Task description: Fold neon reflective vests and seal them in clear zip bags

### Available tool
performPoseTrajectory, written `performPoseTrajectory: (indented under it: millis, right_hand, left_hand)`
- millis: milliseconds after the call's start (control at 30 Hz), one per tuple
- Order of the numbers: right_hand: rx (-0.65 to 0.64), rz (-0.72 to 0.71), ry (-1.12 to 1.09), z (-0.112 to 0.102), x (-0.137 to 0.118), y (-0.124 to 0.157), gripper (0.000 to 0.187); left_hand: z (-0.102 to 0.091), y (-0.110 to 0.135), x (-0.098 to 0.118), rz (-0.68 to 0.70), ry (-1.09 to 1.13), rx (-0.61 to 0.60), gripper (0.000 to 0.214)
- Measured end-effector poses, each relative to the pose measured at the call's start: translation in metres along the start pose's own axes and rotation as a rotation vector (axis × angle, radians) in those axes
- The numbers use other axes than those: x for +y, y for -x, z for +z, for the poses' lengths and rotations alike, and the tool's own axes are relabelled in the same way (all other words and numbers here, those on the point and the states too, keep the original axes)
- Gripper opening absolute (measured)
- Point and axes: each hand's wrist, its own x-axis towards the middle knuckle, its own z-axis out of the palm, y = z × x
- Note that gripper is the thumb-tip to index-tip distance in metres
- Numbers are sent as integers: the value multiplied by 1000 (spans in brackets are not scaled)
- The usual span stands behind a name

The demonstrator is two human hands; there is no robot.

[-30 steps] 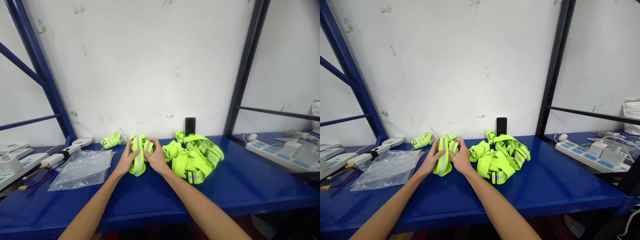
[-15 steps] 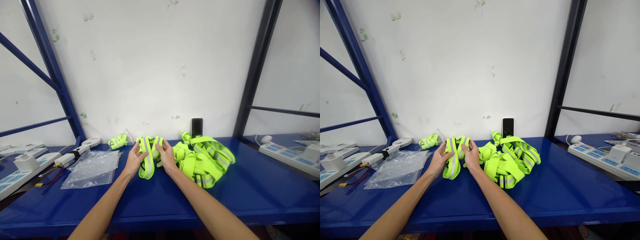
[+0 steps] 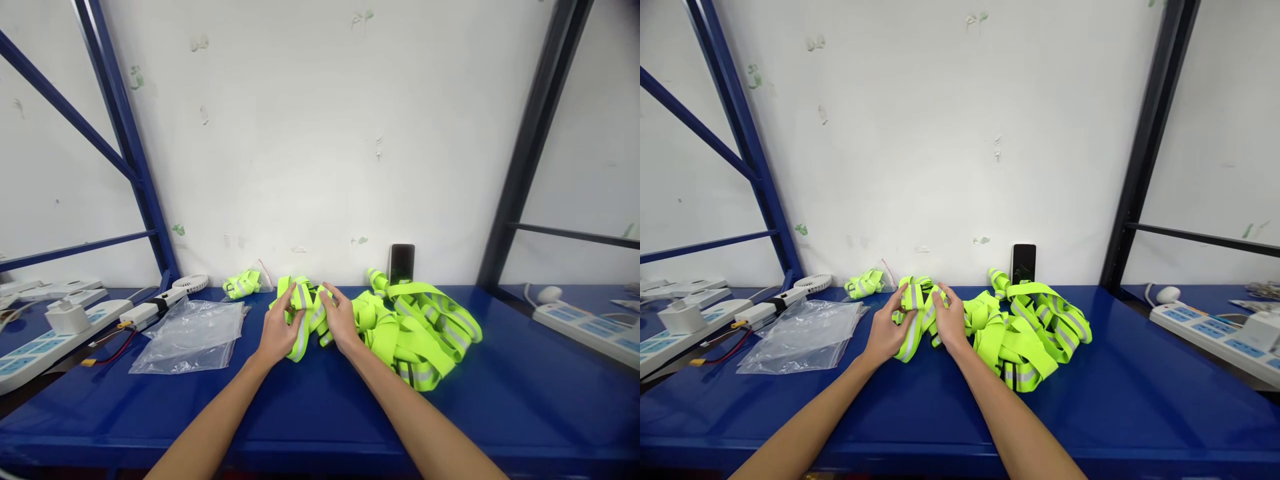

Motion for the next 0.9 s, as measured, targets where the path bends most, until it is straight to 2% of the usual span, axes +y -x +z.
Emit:
performPoseTrajectory:
  millis: [100, 233, 333, 400, 533, 600, 667, 733, 900]
  right_hand:
    - [-162, 93, -79, 4, -2, 6, 43]
    - [-422, 25, -131, 10, -4, 16, 44]
    - [-484, 3, -187, 12, -6, 19, 47]
    - [-507, 42, -254, 11, -9, 18, 57]
    - [-447, 90, -353, 7, -15, 15, 84]
    - [-411, 65, -374, 5, -17, 13, 86]
    - [-374, 31, -355, 4, -17, 11, 78]
    - [-322, 10, -298, 3, -15, 11, 67]
    - [-116, -129, -68, 2, -7, 11, 30]
  left_hand:
    - [-2, -2, -3, 66, -94, 124, 43]
    - [-10, -9, -14, -30, -15, 209, 37]
    - [-16, -12, -23, -91, 115, 225, 33]
    - [-17, -14, -27, -129, 226, 167, 31]
    - [-14, -14, -26, -255, 431, 53, 37]
    - [-10, -11, -23, -349, 558, -25, 42]
    - [-6, -8, -18, -434, 659, -163, 45]
    - [-1, -4, -12, -448, 700, -251, 45]
    - [7, -4, 0, -348, 638, -214, 46]
